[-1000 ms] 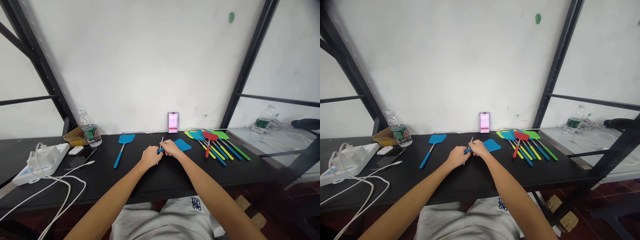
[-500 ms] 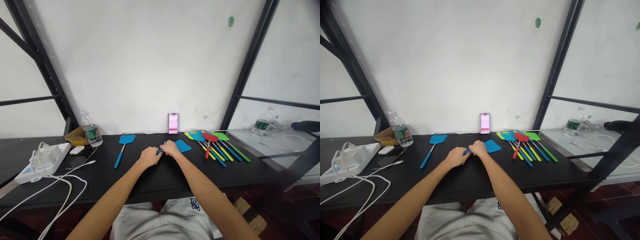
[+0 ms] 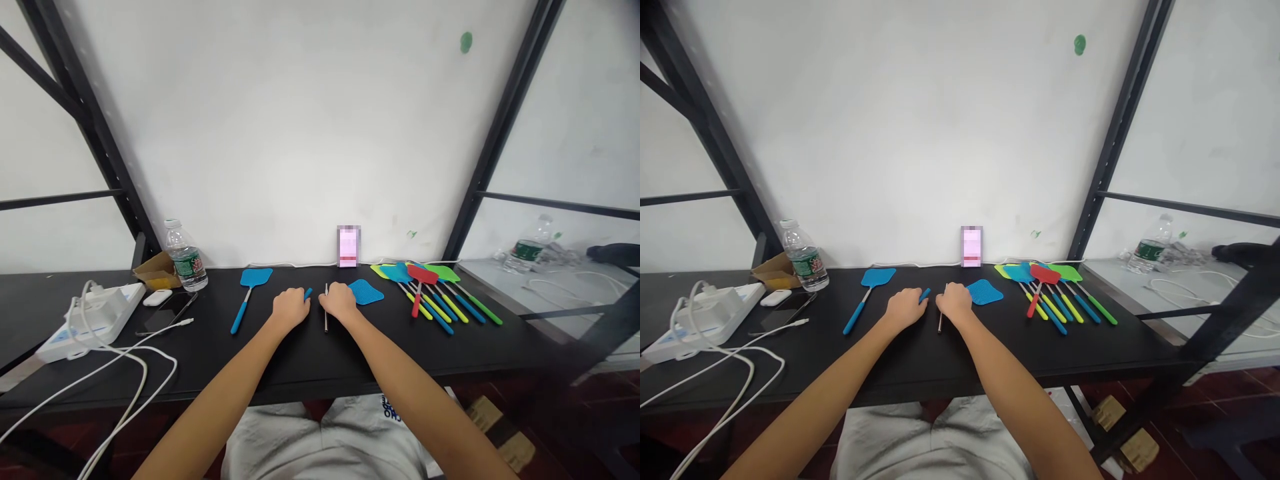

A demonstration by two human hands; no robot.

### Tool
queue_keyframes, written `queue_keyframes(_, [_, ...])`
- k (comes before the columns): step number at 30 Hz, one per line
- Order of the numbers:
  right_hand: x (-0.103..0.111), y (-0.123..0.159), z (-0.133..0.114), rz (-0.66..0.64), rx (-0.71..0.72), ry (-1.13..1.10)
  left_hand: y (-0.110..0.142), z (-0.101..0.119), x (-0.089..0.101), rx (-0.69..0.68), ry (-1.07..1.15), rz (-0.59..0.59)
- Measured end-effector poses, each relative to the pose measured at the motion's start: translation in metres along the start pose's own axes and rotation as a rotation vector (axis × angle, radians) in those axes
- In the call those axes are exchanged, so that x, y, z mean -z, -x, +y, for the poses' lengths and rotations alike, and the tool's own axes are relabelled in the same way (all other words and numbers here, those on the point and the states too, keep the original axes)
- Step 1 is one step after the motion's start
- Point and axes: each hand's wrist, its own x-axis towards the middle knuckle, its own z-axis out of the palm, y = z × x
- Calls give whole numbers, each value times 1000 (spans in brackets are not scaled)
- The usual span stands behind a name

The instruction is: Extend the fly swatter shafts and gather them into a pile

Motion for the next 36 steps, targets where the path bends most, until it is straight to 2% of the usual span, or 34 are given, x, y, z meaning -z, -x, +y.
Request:
queue_keyframes(5, [-1,8,-4,31,65,80,1,1,2,29,7,-20])
queue_keyframes(17, [7,14,0,-63,103,111,-1,0,2,79,50,-44])
queue_keyframes(29, [14,12,4,-123,61,78,0,1,4,83,85,-48])
queue_keyframes(33, [11,6,7,-122,100,46,0,0,4,52,105,-50])
queue_keyframes(36, [11,1,10,-135,142,-78,-2,0,3,29,158,-40])
